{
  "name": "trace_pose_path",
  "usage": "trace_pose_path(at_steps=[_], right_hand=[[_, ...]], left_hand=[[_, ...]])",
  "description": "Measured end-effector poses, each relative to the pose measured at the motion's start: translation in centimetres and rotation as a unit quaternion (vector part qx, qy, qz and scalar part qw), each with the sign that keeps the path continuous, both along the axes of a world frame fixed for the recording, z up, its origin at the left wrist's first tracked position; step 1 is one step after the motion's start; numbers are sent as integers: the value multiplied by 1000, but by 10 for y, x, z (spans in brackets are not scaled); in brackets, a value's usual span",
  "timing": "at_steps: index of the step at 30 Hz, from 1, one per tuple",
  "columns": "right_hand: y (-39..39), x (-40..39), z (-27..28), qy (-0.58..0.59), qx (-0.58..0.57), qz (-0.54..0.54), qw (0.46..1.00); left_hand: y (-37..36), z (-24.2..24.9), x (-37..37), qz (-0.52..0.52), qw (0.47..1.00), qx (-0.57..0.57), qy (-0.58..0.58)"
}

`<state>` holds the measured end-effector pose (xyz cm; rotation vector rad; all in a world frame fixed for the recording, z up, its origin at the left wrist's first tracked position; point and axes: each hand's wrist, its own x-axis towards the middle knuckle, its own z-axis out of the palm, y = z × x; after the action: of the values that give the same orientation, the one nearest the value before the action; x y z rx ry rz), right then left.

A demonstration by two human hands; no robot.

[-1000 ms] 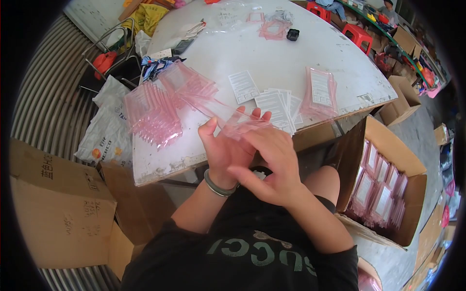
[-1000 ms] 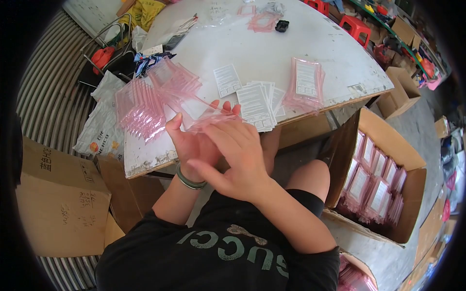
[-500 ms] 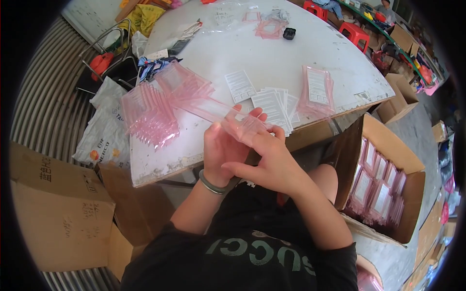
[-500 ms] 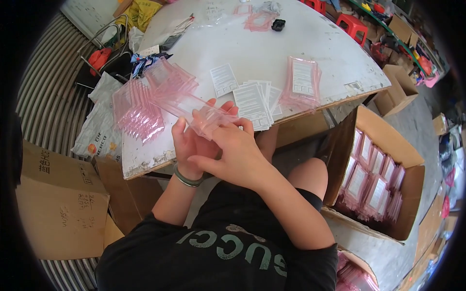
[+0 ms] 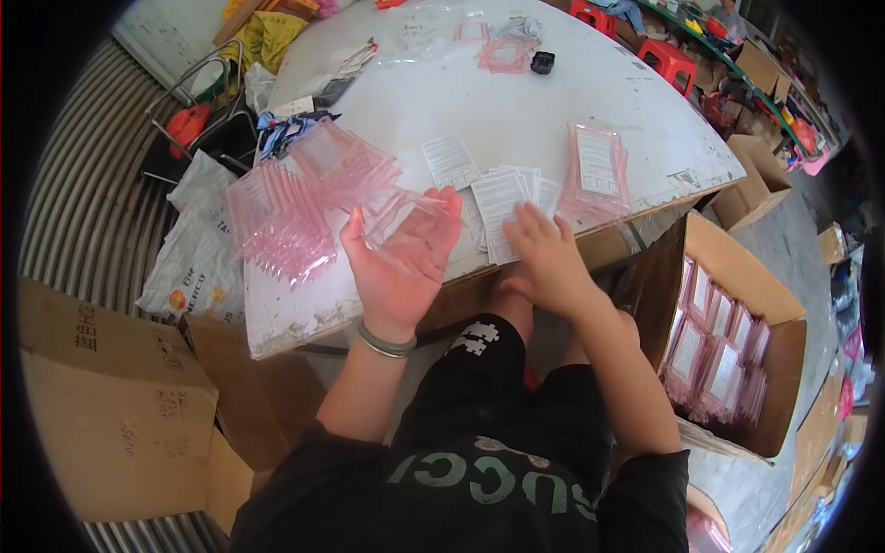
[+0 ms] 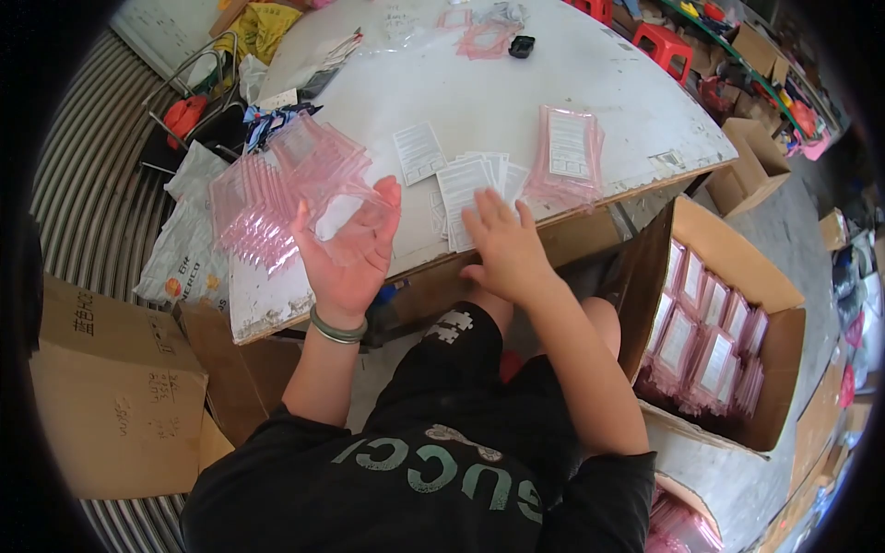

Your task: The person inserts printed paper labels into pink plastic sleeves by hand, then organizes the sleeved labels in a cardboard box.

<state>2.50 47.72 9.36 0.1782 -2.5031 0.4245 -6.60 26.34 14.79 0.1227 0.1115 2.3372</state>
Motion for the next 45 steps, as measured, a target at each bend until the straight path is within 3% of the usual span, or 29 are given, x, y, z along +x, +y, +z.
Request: trace_pose_path(at_steps=[2,6,9,12,20,24,27,29,32,34,36,38,39,40,42,45], right_hand=[[-1,-2,-10,-58,152,-28,986],[3,2,5,-125,83,34,988],[9,-3,-2,-84,96,45,991],[3,-3,19,-185,91,35,978],[-7,-1,-3,25,78,2,997],[-3,-3,-9,-48,99,-14,994],[5,-9,-8,35,10,-33,999],[11,-16,-5,44,-193,-76,977],[23,-16,18,128,-391,-101,906],[26,3,51,176,-586,-36,791],[9,24,99,223,-649,135,715],[-9,39,113,226,-602,155,750],[-16,42,113,234,-549,144,789],[-22,45,114,244,-495,130,824],[-34,43,107,250,-354,85,897],[-40,45,112,203,-266,96,938]], left_hand=[[5,-5,1,13,1000,-23,-4],[0,-7,2,-4,1000,-1,-18],[2,-7,-3,-12,1000,-3,1],[4,-3,0,-11,1000,-5,8],[7,-3,-1,-33,999,9,9],[9,-5,-3,-26,1000,-7,1],[10,-4,-3,-34,999,-1,-4],[10,-7,-6,-26,1000,-10,4],[6,-5,-7,-32,999,11,0],[7,-6,-7,-35,999,22,0],[5,-8,-8,-22,1000,20,10],[10,-17,-10,-7,1000,8,28],[13,-33,-14,-52,985,160,43],[17,-18,-6,-29,993,82,81],[15,-2,4,-68,996,53,9],[12,-2,2,-39,997,65,-2]])
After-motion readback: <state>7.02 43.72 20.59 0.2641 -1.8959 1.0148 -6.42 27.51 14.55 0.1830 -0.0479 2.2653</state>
